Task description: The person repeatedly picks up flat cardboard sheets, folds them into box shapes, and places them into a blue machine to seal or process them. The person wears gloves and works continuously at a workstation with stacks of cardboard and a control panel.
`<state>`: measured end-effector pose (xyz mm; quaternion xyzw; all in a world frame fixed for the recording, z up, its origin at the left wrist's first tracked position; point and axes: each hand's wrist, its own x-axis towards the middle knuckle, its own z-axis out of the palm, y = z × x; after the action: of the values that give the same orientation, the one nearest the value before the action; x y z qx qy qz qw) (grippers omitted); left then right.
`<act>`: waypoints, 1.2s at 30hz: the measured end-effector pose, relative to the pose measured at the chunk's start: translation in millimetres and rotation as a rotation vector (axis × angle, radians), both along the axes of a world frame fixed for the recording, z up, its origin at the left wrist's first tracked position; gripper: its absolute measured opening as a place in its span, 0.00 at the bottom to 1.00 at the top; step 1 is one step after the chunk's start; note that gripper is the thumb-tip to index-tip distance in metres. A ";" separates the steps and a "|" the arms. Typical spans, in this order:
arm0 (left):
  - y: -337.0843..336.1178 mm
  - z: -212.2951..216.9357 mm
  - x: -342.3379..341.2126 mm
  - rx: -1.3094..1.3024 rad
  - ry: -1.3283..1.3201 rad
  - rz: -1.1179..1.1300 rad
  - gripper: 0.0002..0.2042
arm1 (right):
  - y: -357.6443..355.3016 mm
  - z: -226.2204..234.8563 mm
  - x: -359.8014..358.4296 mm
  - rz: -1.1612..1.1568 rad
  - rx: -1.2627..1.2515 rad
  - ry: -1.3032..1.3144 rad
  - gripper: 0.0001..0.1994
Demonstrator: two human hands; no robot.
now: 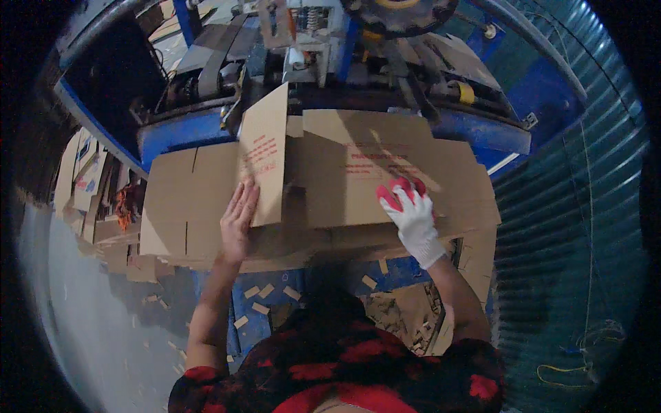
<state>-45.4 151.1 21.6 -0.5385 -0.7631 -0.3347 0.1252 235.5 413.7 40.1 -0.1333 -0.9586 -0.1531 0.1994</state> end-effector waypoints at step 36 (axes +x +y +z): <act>-153.3 -18.6 -66.1 -0.399 -0.170 1.012 0.27 | 101.3 -26.0 83.8 -0.666 -0.262 -0.008 0.30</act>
<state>-111.5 -2.2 3.0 -0.0890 -0.9828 -0.1239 0.1039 319.3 515.0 14.1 -0.4625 -0.8748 -0.0859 0.1158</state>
